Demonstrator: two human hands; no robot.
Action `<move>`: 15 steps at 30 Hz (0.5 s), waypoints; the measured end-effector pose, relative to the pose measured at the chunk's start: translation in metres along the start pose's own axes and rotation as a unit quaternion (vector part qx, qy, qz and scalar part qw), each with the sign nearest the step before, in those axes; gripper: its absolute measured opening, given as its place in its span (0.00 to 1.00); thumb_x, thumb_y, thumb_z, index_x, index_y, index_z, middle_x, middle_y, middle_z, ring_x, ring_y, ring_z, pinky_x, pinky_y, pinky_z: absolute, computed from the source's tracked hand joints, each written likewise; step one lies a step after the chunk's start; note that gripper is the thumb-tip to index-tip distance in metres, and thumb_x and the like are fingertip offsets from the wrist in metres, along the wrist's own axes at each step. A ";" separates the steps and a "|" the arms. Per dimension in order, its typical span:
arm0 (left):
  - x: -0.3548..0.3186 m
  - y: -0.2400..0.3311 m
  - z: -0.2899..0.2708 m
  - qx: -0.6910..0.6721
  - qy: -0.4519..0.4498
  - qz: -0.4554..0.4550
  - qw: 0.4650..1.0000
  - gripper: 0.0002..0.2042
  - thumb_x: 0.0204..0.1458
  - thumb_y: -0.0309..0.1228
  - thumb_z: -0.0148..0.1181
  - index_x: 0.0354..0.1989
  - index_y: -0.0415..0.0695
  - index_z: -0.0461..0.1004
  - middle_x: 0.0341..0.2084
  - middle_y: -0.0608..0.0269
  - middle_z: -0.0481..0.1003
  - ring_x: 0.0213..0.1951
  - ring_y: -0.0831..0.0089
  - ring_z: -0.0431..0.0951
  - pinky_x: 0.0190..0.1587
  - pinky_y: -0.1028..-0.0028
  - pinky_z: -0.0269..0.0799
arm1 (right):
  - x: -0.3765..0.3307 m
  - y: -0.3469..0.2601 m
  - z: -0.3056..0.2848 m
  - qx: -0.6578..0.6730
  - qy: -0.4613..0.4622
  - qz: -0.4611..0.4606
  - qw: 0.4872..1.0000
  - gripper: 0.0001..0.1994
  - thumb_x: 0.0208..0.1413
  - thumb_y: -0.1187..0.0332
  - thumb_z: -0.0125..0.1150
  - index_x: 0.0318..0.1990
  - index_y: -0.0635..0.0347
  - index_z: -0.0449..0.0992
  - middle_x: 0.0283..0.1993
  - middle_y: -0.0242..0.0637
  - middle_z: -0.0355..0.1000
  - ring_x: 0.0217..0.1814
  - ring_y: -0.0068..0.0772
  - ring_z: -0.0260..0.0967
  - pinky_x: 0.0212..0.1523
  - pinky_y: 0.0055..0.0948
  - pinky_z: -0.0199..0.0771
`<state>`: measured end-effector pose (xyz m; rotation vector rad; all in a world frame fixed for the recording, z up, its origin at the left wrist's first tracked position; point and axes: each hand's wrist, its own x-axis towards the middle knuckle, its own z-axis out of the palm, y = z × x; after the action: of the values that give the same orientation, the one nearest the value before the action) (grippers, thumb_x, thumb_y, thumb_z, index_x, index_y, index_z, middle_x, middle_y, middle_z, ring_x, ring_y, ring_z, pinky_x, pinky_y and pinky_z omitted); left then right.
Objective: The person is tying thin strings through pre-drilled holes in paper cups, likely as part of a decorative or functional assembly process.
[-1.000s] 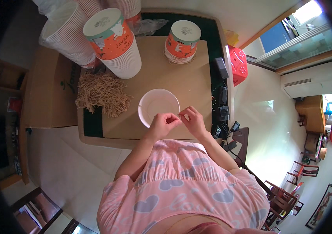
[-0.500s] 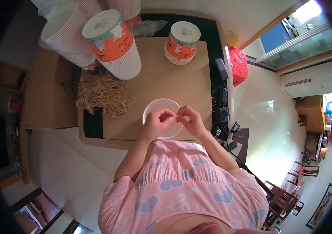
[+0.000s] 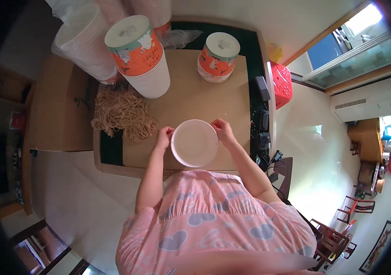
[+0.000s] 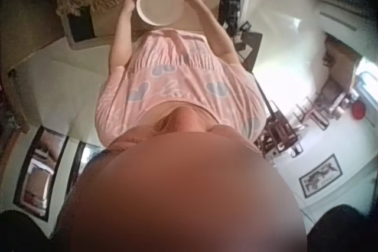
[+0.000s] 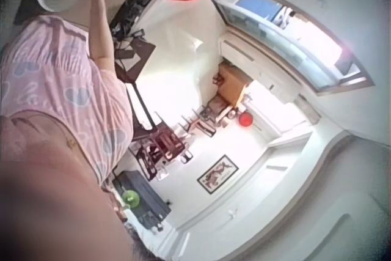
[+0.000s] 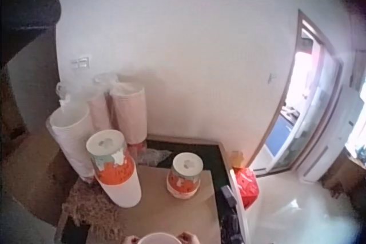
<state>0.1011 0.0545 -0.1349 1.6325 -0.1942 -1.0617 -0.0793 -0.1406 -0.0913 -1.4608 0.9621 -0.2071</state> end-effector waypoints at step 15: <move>-0.003 0.073 0.041 0.148 -0.137 -0.057 0.978 0.17 0.61 0.38 0.44 0.38 0.39 0.77 0.27 0.65 0.76 0.27 0.76 0.73 0.31 0.72 0.72 | -0.001 0.010 -0.065 -0.183 -0.070 -0.037 0.980 0.16 0.59 0.61 0.50 0.52 0.55 0.73 0.35 0.45 0.76 0.37 0.39 0.76 0.40 0.34 0.75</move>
<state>0.0981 0.0012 -0.0703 1.7717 -0.4635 -1.3986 -0.1267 -0.1860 -0.0883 -1.8243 0.8612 0.0225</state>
